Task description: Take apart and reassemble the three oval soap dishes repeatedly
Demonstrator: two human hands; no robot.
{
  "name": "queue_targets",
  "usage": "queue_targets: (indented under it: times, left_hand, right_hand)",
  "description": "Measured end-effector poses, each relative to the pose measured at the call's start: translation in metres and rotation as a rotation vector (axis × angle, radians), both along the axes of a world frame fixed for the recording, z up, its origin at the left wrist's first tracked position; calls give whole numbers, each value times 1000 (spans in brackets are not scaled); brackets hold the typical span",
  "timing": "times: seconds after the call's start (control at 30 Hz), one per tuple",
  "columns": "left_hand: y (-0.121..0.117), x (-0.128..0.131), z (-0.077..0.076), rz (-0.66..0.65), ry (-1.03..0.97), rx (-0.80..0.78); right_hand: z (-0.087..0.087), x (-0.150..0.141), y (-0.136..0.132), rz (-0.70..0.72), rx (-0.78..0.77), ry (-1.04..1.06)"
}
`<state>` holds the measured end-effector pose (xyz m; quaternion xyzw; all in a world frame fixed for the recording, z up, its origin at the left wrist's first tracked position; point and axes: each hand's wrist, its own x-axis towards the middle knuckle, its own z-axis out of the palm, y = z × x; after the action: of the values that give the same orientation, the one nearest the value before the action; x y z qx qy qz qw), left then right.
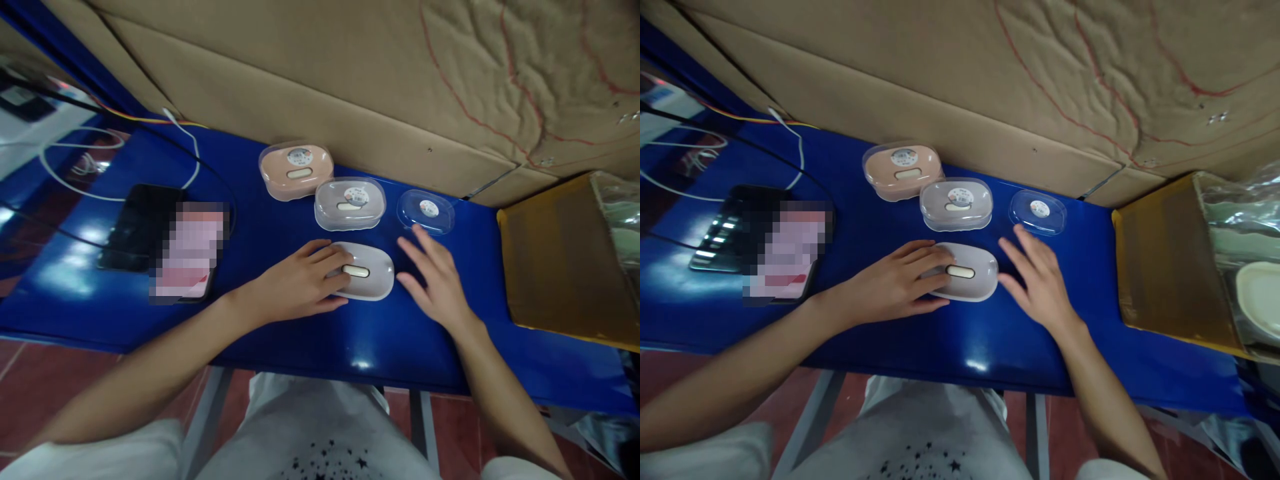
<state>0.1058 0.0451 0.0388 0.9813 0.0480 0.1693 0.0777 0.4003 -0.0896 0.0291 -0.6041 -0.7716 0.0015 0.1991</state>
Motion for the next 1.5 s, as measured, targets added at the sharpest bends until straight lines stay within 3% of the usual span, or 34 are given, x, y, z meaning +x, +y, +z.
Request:
queue_targets:
  times: [0.1,0.17,0.4,0.53,0.63,0.8,0.97,1.27,1.5]
  left_hand:
    - [-1,0,3,0,-7,-31]
    - [-2,0,5,0,-5,-42]
    - [-2,1,7,8,-12,-44]
    - [-1,-1,9,5,13,-57]
    - [2,-6,12,56,47,-88]
    - [10,-12,9,155,96,-171]
    - [10,-10,0,158,83,-232]
    - [10,-6,-7,135,-28,-314]
    - [6,-5,-6,116,11,-365]
  right_hand:
    - [-8,29,6,-260,-16,-77]
    - [-13,42,8,-351,-54,-111]
    - [-8,38,6,-394,-3,-97]
    - [-9,38,6,-359,-70,10]
    - [-9,39,7,-294,-21,133]
    - [7,20,2,-148,134,222]
    - [20,-1,-6,-33,133,261]
    - [4,-20,-9,89,-97,274]
    - [2,-27,-8,146,-94,275]
